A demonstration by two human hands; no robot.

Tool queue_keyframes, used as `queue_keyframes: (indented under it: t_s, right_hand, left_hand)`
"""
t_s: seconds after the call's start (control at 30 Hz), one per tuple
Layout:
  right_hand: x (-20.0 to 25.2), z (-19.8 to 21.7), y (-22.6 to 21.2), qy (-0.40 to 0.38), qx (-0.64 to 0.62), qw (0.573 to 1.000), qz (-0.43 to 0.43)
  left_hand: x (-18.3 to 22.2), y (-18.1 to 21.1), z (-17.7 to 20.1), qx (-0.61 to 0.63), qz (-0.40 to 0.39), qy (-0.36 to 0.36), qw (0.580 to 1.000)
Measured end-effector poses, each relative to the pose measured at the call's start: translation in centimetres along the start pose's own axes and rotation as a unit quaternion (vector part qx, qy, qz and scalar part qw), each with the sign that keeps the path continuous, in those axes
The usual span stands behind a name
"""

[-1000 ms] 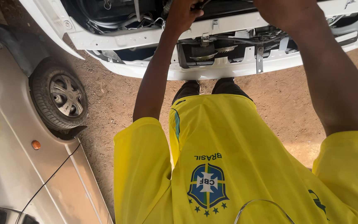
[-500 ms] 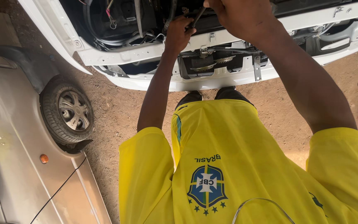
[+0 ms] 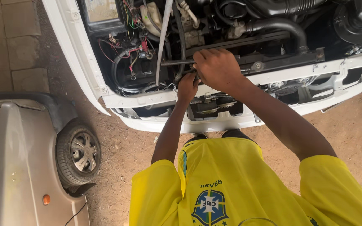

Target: The person works on a car engine, manipulating various hoses and wires by hand and using a tool. They pull on a long black cable, touch several components within the engine bay, and use a tool to work on a specific part near the top of the engine block.

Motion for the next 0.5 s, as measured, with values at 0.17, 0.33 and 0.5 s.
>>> queue_keyframes:
  t_s: [0.17, 0.33, 0.5]
  right_hand:
    - [-1.0, 0.0, 1.0, -0.04, -0.029, 0.995, 0.087]
    - [-1.2, -0.4, 1.4, -0.072, -0.015, 0.993, 0.096]
    - [-0.8, -1.6, 0.2, -0.087, 0.04, 0.995, 0.041]
  left_hand:
    - [1.0, 0.6, -0.6, -0.01, 0.012, 0.066, 0.998]
    - [1.1, 1.2, -0.5, -0.029, 0.054, 0.056, 0.997]
    - [1.3, 1.7, -0.2, -0.026, 0.036, 0.09, 0.995]
Point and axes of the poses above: each hand's wrist, its own x-axis away from the middle knuckle, its own z-axis out of the back of the hand, y = z × x, the point moved 3 cm from there along -x, towards the middle knuckle, and after that the axes turned 6 degrees about y, right-handed, at the moved point
